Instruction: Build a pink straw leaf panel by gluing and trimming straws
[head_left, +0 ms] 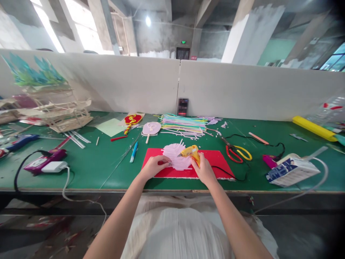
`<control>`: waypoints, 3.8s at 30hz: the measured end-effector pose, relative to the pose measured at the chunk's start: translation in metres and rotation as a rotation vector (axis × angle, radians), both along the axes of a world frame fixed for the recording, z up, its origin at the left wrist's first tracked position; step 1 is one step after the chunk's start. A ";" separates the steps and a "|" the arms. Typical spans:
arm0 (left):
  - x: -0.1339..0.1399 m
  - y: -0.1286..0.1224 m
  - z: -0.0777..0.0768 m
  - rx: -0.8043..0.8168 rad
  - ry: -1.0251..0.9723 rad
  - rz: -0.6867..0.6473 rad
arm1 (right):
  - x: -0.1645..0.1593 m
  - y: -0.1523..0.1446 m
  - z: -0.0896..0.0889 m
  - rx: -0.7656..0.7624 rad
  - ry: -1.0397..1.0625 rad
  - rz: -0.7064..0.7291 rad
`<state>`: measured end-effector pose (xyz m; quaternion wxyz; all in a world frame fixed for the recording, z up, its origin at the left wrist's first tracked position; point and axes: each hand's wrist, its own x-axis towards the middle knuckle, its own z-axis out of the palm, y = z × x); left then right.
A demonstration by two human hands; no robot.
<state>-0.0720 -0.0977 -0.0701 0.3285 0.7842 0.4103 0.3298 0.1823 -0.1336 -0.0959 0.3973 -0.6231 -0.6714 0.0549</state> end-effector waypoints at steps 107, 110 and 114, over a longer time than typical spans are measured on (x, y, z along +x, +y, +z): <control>0.025 -0.012 -0.009 0.053 -0.035 0.232 | 0.025 -0.046 -0.017 0.292 -0.293 -0.166; 0.025 -0.013 -0.008 0.051 -0.030 0.235 | 0.028 -0.047 -0.017 0.290 -0.301 -0.165; 0.025 -0.014 -0.006 0.050 -0.025 0.235 | 0.031 -0.048 -0.018 0.282 -0.296 -0.172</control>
